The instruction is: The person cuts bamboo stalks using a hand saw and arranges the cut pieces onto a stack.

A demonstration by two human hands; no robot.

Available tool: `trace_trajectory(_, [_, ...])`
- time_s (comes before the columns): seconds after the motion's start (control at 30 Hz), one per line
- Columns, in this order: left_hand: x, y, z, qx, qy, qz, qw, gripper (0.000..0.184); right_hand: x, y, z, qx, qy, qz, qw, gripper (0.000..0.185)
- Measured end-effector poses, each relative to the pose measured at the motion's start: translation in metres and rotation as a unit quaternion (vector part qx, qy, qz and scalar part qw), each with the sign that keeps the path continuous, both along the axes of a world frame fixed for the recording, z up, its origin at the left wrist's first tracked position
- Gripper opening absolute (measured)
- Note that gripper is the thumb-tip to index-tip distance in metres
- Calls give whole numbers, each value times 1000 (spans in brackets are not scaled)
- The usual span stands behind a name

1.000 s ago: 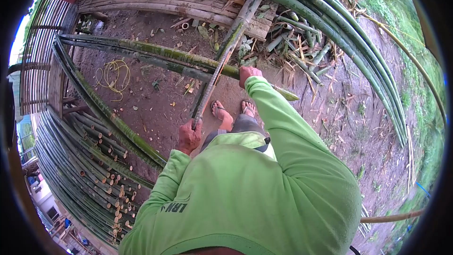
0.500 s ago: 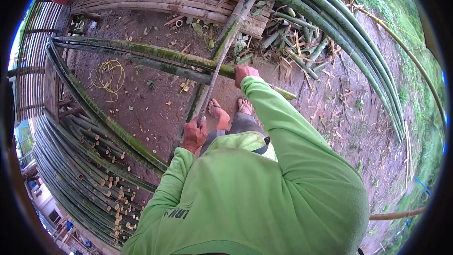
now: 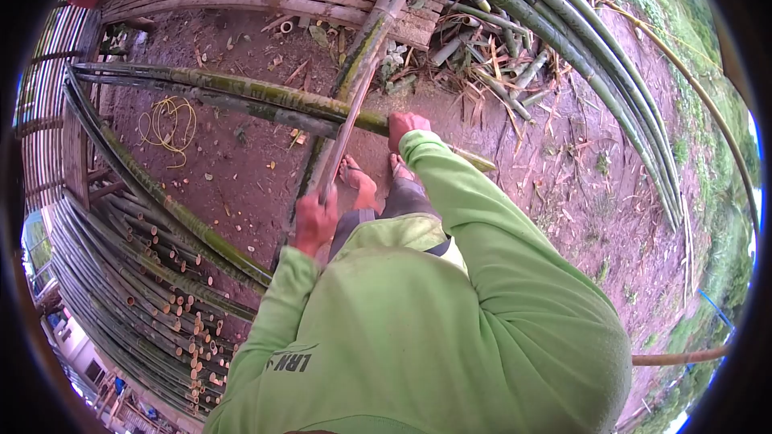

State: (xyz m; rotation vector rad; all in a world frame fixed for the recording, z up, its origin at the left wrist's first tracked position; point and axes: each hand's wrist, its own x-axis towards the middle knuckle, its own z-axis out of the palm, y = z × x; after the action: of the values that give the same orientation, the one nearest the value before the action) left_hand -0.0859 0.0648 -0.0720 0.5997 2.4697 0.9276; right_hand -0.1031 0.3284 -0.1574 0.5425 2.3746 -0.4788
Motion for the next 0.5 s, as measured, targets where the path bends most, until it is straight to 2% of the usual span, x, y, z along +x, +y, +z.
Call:
trace_trajectory(0.1, [-24,35,-9,91,-7,55,994,29,-2,9,7,-2,-6,5,1000,28])
trace_trajectory(0.17, [-8,10,23,2,-13,6,1000,29,6,8,7,-14,-9,9,1000,28])
trace_trajectory(0.23, [20,-28,52,-38,-28,27,999,29,6,12,5,-24,-7,-1,1000,27])
trace_trajectory(0.3, [28,-37,90,-66,-91,48,992,29,9,15,8,-31,-15,-11,999,26])
trace_trajectory(0.4, [16,-16,81,-55,-72,33,995,29,8,17,12,-40,-23,-13,999,26])
trace_trajectory(0.5, [-27,57,30,-53,-65,27,996,32,11,14,9,-34,-9,-38,999,26])
